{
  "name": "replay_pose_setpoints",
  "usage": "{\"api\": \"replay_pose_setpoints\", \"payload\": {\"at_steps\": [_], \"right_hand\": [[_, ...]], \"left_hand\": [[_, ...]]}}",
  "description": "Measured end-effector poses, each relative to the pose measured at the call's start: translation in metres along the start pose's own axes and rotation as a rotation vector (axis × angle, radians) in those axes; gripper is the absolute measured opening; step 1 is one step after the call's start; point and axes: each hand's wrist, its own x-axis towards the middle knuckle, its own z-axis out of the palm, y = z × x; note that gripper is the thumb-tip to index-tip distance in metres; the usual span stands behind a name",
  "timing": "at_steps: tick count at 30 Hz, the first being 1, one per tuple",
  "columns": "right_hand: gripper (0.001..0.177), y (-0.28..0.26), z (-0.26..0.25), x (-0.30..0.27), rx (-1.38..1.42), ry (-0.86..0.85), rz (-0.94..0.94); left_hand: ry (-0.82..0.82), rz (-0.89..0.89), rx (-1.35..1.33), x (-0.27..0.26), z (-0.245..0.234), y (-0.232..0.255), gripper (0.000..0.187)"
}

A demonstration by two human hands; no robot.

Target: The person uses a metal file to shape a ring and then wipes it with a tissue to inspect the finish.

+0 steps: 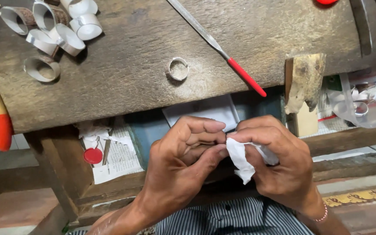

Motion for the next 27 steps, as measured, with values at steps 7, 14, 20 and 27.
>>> {"api": "replay_pose_setpoints", "payload": {"at_steps": [7,14,20,27], "right_hand": [[0.024,0.0,0.007,0.001,-0.027,0.017,-0.032],[0.03,-0.006,0.014,0.005,-0.225,0.07,-0.048],[0.024,-0.005,0.01,0.003,-0.118,-0.061,0.056],[0.029,0.005,0.013,-0.001,-0.304,0.0,-0.08]], "left_hand": [[-0.017,-0.029,-0.006,-0.003,-0.003,-0.011,0.017],[0.004,0.066,0.025,-0.004,-0.001,-0.014,0.013],[0.024,-0.022,-0.152,-0.007,-0.005,-0.016,0.014],[-0.001,-0.053,-0.154,-0.006,0.002,-0.023,0.016]]}}
